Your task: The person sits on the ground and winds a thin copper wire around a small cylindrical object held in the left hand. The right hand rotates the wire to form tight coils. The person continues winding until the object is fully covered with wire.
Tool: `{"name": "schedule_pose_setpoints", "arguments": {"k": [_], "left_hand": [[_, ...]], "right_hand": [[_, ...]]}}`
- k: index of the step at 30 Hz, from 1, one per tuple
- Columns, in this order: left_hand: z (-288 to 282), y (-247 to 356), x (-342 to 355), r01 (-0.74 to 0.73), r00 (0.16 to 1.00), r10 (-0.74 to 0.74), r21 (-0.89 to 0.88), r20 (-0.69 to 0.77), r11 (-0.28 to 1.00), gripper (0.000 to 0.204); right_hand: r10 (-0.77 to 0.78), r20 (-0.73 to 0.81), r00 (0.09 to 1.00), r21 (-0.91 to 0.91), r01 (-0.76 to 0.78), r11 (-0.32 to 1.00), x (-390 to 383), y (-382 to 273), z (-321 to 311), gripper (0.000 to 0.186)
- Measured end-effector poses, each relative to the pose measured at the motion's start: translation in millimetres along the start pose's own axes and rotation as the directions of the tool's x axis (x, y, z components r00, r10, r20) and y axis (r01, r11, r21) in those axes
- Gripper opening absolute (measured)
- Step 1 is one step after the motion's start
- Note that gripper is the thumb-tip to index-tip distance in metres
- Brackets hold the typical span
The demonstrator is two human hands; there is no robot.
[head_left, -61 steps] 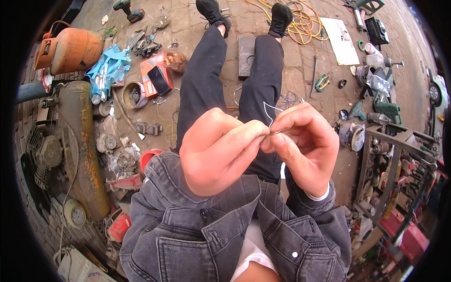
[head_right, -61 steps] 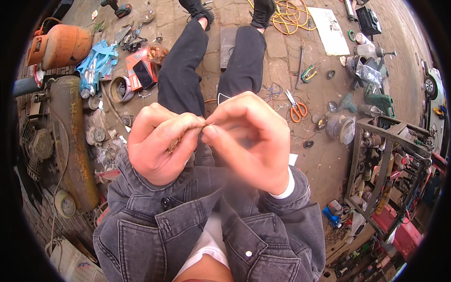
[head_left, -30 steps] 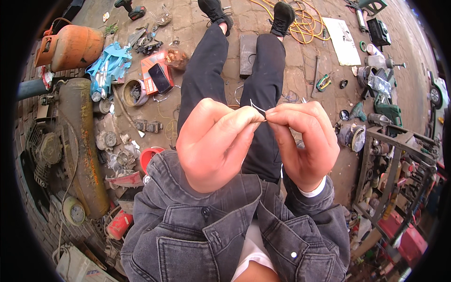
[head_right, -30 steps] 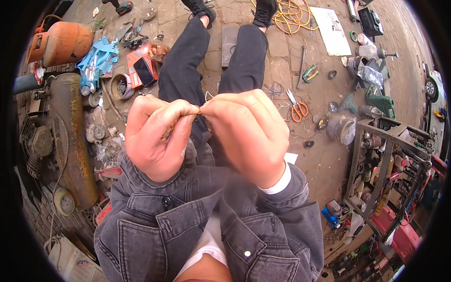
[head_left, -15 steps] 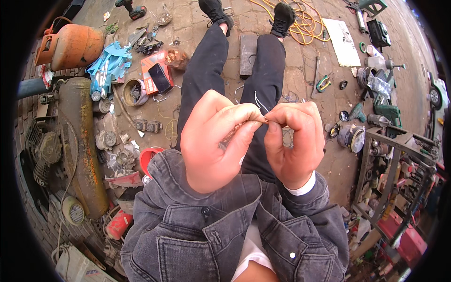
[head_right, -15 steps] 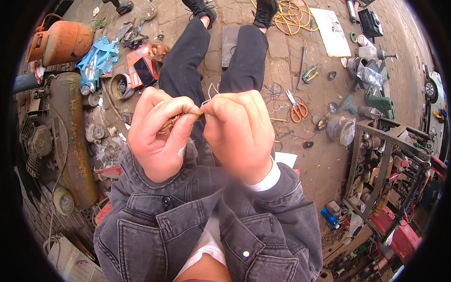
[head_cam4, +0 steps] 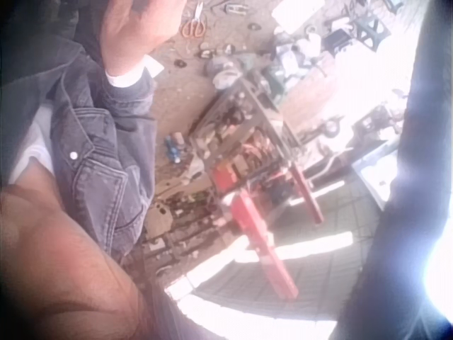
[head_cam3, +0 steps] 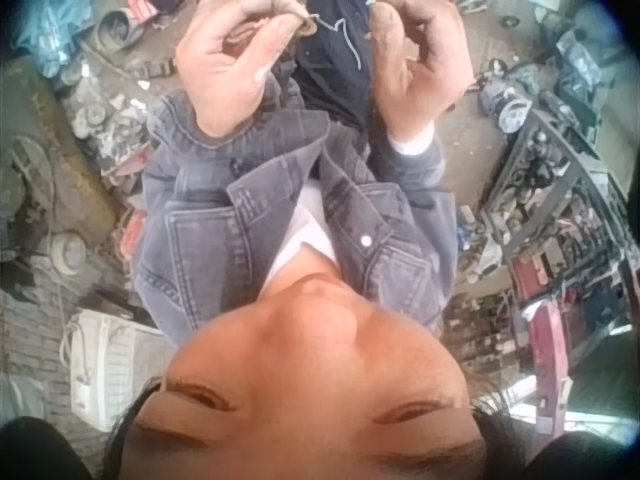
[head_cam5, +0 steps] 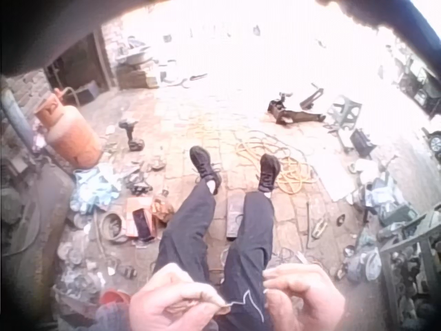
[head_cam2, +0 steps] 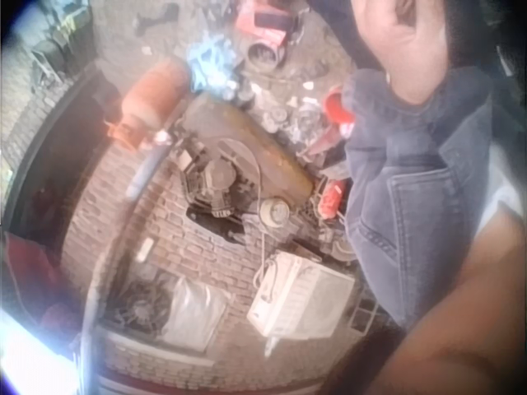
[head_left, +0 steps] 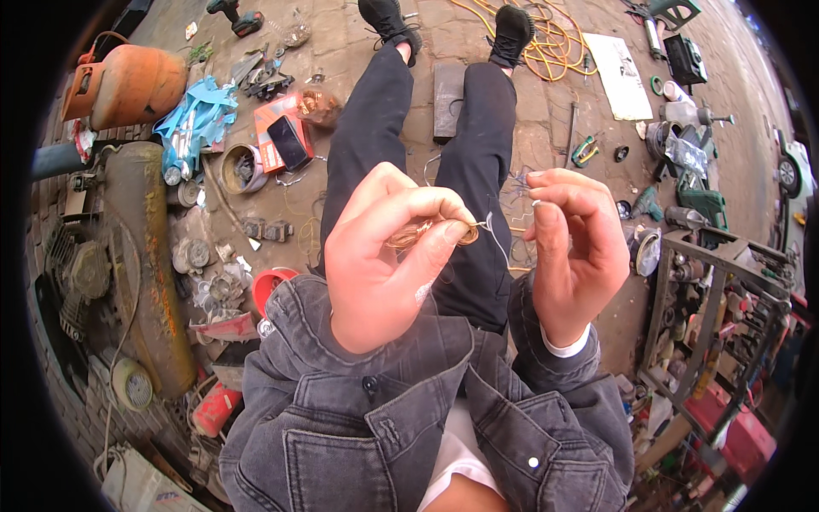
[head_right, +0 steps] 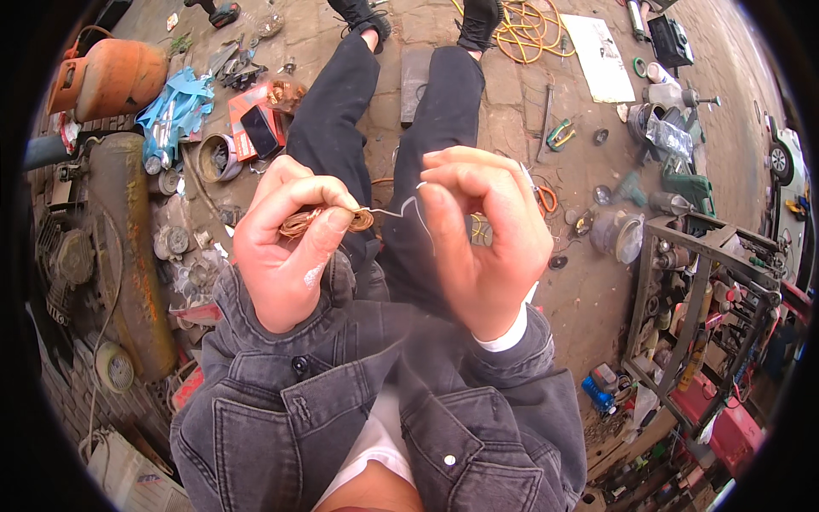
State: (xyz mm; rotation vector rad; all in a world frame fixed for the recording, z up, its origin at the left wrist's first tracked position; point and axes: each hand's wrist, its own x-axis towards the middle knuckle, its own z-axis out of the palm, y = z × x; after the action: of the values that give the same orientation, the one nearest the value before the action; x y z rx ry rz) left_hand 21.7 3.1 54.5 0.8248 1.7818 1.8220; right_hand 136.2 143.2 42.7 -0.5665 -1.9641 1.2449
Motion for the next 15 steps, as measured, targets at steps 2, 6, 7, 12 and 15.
{"name": "schedule_pose_setpoints", "arguments": {"k": [2,6,7,12,15], "left_hand": [[0,0,0,-0.002,1.000,0.002,-0.002,-0.010,1.000,0.013],[1,1,1,0.001,1.000,-0.001,0.027,-0.014,1.000,0.014],[1,1,1,0.001,1.000,0.000,0.041,-0.015,0.999,0.014],[1,-1,2,-0.137,0.989,0.149,0.270,-0.024,0.953,0.020],[3,-4,4,-0.192,0.978,0.207,0.353,-0.004,0.916,0.025]], "right_hand": [[0.029,0.114,0.993,0.076,-0.037,0.996,-3,-7,0,0.021],[0.039,0.292,0.956,0.133,-0.081,0.988,-2,-12,3,0.026],[0.054,0.315,0.948,0.127,-0.098,0.987,-1,-11,4,0.026],[-0.015,0.239,0.971,-0.039,0.025,0.999,2,-12,0,0.012],[-0.061,0.223,0.973,-0.161,0.099,0.982,6,-12,-2,0.021]]}}
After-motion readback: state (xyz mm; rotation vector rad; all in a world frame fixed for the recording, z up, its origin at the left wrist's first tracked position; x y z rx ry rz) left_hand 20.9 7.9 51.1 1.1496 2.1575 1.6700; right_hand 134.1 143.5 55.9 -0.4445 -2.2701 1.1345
